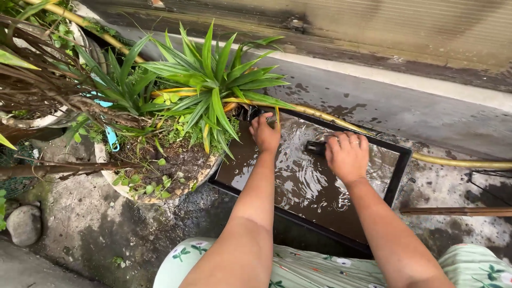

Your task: Cleaning small black plastic pots and components in a tray filled with water.

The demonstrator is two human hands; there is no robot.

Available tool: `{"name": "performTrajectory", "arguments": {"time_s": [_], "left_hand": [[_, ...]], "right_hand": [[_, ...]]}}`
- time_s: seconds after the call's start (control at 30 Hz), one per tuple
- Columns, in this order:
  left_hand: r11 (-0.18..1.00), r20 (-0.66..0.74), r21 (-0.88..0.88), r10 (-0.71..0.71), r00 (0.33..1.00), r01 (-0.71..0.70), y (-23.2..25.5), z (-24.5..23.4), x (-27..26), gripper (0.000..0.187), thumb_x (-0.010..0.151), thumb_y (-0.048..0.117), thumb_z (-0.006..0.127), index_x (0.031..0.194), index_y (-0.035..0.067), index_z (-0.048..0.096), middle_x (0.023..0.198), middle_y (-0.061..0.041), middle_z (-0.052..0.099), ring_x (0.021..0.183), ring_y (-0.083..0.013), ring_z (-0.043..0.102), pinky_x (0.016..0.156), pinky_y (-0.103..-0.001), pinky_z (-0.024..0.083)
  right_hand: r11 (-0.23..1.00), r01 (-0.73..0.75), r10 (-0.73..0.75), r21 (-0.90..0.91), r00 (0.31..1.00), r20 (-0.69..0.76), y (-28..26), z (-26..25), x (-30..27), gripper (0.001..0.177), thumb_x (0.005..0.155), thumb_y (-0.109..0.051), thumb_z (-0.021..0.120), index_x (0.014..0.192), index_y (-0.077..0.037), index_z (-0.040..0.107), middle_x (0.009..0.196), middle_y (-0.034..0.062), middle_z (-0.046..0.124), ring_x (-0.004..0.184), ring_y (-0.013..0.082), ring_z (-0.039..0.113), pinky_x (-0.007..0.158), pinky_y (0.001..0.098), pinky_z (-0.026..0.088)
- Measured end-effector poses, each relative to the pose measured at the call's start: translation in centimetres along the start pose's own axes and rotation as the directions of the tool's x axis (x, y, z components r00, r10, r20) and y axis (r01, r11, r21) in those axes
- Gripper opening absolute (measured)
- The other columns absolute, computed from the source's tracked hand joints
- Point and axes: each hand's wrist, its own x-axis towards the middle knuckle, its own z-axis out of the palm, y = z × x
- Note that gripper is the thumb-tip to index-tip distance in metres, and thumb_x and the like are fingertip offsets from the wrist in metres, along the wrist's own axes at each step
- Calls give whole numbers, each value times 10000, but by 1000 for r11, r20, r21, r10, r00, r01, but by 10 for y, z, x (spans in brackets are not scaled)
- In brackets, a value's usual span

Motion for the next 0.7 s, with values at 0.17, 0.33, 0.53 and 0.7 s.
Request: {"name": "performTrajectory", "arguments": {"time_s": [0.17,0.33,0.53,0.7], "left_hand": [[989,71,137,40,997,-50,-3,-20,15,634,879,213,724,1427,411,474,1484,-118,442,1360,-465,461,1110,-612,409],[960,149,218,146,978,-177,-12,-16,13,492,913,238,689,1330,368,463,1379,-111,463,1276,-443,523,1034,-558,482],[892,224,376,173,959,-249,-13,5,9,280,974,212,629,1095,270,382,1357,-109,492,1288,-384,520,1062,-518,434],[890,286,410,83,955,-200,1,1,-10,690,827,241,832,1306,176,340,1381,-182,443,1295,-381,500,1108,-535,411]], "right_hand": [[1000,-28,28,-4,968,250,22,13,-33,383,835,-533,695,1120,-280,663,1145,-53,648,1143,180,625,1053,423,439],[988,-151,110,-38,501,859,-16,8,-30,820,915,-647,549,1619,-403,206,1634,-24,346,1499,270,341,1210,588,242],[986,-165,74,3,454,888,-35,46,-60,756,892,-527,665,1526,-291,325,1437,34,503,1364,264,470,1118,466,387],[508,-816,568,278,559,604,-1,19,-45,757,833,-374,782,1461,-134,436,1305,201,583,1276,400,425,1121,547,265]]}}
